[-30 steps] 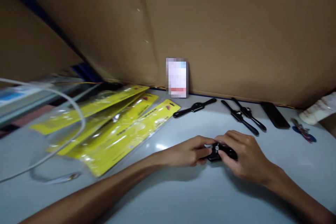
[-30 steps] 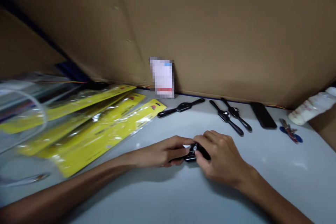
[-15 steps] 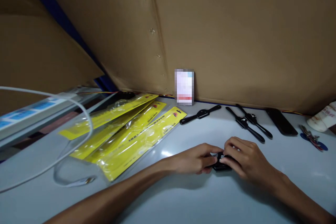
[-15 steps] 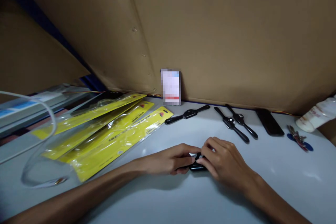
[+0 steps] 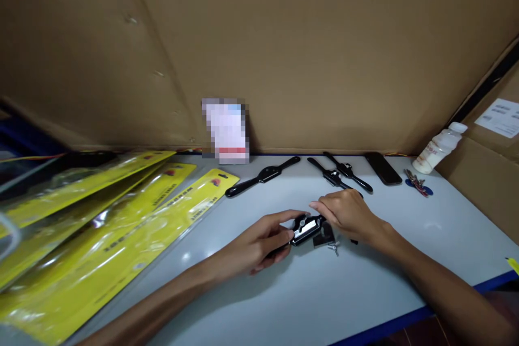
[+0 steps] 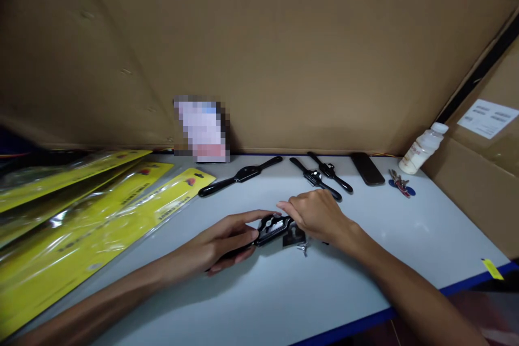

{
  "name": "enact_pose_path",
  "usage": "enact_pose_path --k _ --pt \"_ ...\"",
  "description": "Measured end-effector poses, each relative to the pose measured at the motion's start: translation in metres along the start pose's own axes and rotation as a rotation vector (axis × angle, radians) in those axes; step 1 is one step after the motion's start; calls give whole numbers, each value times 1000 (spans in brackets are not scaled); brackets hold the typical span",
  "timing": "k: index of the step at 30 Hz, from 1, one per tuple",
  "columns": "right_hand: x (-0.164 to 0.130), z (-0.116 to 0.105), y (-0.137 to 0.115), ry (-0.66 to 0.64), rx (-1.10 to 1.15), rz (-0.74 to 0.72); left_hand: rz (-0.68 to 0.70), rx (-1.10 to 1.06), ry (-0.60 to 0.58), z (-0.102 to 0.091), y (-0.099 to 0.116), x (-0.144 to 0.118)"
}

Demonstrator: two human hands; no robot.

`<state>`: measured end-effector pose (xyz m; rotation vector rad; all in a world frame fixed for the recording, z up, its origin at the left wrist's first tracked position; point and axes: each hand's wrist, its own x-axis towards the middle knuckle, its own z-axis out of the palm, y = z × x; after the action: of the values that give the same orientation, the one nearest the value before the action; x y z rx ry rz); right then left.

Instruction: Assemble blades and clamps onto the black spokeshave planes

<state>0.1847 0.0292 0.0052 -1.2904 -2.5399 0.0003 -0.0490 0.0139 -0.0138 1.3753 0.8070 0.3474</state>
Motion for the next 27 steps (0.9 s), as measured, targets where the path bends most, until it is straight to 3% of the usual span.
enact_pose_path --k 5,9,11,14,16,20,27 --pt "0 5 2 32 1 -34 6 9 55 5 0 0" --pt "4 6 4 16 0 81 26 37 81 6 2 1" --pt "8 5 12 26 1 206 42 34 208 1 2 3" --pt "12 2 30 45 -9 397 106 86 559 -10 1 6" --pt "12 1 41 44 -22 452 165 202 729 -18 1 7" --pt "9 7 49 24 -49 464 228 517 824 -24 1 2" --pt "3 8 31 -78 -21 394 301 863 958 -40 -4 -1"
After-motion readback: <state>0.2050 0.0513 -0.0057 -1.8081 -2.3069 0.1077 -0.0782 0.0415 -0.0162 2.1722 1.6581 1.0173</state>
